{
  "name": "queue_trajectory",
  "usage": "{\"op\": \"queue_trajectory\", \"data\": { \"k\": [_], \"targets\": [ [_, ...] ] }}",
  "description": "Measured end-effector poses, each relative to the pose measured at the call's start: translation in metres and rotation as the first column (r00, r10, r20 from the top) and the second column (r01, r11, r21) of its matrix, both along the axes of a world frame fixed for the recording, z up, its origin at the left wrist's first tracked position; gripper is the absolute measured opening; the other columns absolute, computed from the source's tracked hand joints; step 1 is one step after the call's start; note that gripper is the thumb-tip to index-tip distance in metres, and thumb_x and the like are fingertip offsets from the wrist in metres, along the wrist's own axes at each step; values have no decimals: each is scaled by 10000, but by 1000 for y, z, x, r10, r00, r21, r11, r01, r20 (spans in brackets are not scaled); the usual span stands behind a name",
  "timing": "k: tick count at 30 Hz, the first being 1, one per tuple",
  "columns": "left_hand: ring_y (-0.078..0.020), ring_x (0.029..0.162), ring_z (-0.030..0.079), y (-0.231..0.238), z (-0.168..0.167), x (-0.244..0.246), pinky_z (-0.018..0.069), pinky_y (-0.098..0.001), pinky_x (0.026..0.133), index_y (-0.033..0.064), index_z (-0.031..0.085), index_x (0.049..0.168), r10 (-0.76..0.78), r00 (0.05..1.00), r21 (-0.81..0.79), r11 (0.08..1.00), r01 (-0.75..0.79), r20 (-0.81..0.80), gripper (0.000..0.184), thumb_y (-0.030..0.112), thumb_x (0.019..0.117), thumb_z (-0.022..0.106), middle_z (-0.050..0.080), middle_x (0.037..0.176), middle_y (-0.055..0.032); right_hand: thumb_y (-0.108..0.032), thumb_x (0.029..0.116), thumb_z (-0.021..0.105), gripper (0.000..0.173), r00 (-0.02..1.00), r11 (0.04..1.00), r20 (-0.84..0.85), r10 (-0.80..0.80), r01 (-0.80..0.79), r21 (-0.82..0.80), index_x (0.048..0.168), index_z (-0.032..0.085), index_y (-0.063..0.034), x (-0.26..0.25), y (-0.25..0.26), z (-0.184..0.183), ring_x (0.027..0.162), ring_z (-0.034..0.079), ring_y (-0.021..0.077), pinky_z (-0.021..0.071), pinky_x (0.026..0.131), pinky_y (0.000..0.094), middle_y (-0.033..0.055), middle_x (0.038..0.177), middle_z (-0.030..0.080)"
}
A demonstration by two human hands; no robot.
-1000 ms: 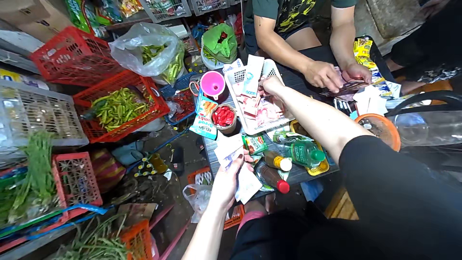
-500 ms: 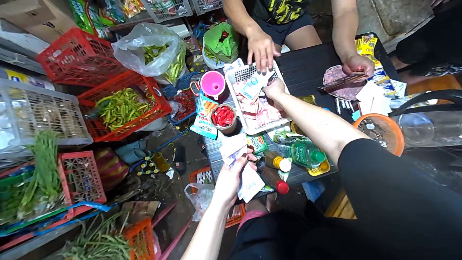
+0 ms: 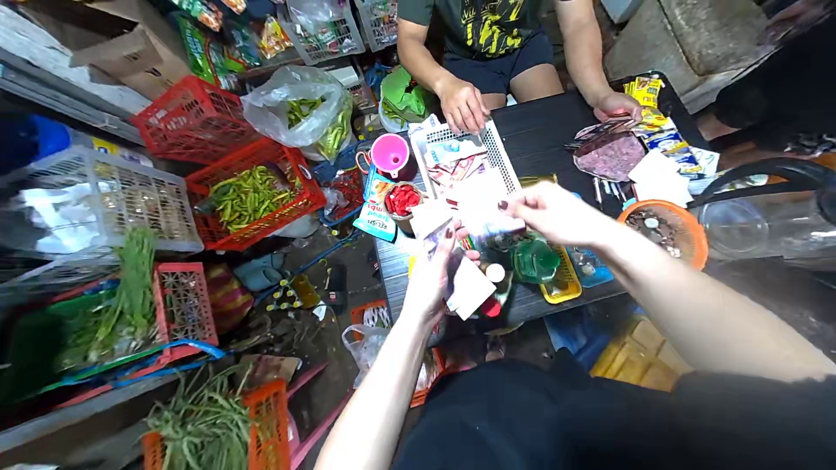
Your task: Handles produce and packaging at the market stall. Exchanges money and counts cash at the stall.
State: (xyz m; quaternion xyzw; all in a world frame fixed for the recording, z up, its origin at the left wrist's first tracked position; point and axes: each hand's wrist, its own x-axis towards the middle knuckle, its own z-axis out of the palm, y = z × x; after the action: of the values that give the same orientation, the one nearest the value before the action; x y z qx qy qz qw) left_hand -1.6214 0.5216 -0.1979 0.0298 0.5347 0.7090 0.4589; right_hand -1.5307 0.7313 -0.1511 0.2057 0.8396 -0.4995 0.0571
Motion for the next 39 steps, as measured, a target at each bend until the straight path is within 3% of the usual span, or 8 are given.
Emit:
{"op": "queue_trajectory", "data": {
  "k": [3,8,14,17,23,30,34,39],
  "targets": [
    [-172,842,736,4,16,23,632,-350,794,14,630,1187,76,992,30,997,-73,-103,219,55,973,660,742,935,-93,-332,1054,553,374,992,975,-104,76,-52,218,743,617,-134,44,-34,11,543,491,78,401,508,292,-30,620,518],
    [-142,921,738,-1,31,62,624,-322,873,-12,611,1205,29,952,-44,998,-44,-303,401,9,845,786,750,972,-78,-326,928,749,301,868,956,-474,-150,250,155,1170,722,-148,97,-64,1,993,651,79,567,832,269,-2,1159,687],
    [-137,805,720,0,41,104,621,-300,768,-1,580,1229,-253,961,49,964,260,-115,272,164,1091,413,740,958,-80,-3,994,592,163,522,857,-713,-468,467,-220,1107,613,-119,152,-71,11,997,688,46,600,889,261,-55,1069,710],
    [-205,822,759,3,46,121,646,-346,767,-7,534,1366,-284,959,93,955,281,14,516,284,1142,171,758,1026,-145,-3,1000,539,217,629,813,-539,-560,291,-505,1101,607,-182,181,-66,32,794,663,15,594,721,202,-69,923,687],
    [-110,810,731,9,36,165,629,-311,779,17,621,1099,-150,962,-74,988,137,-229,237,-81,885,645,743,872,-34,-182,941,752,309,759,813,-292,-582,526,-250,1219,666,-77,196,-85,3,560,550,47,480,537,214,-20,713,640],
    [-107,726,683,15,19,181,599,-306,701,61,711,924,-157,956,-52,988,148,-249,313,190,1090,480,699,781,-28,-81,1063,518,187,583,747,-502,-639,625,-226,1225,587,-18,235,-85,-28,957,683,46,586,863,253,29,1052,702],
    [-82,663,687,13,7,198,599,-290,640,82,723,816,-151,921,-112,987,118,-360,294,166,1045,557,711,713,2,-127,1038,573,201,708,798,-461,-535,603,0,1178,644,-2,242,-102,-45,778,679,121,586,715,306,80,908,707],
    [-40,932,697,3,-10,227,593,-287,895,48,619,1158,-159,862,-71,987,143,-481,179,132,1052,503,724,962,55,-175,1043,562,277,770,832,-365,-523,555,-20,1239,626,11,244,-116,-69,986,696,222,594,875,386,158,1111,688]
  ]
}}
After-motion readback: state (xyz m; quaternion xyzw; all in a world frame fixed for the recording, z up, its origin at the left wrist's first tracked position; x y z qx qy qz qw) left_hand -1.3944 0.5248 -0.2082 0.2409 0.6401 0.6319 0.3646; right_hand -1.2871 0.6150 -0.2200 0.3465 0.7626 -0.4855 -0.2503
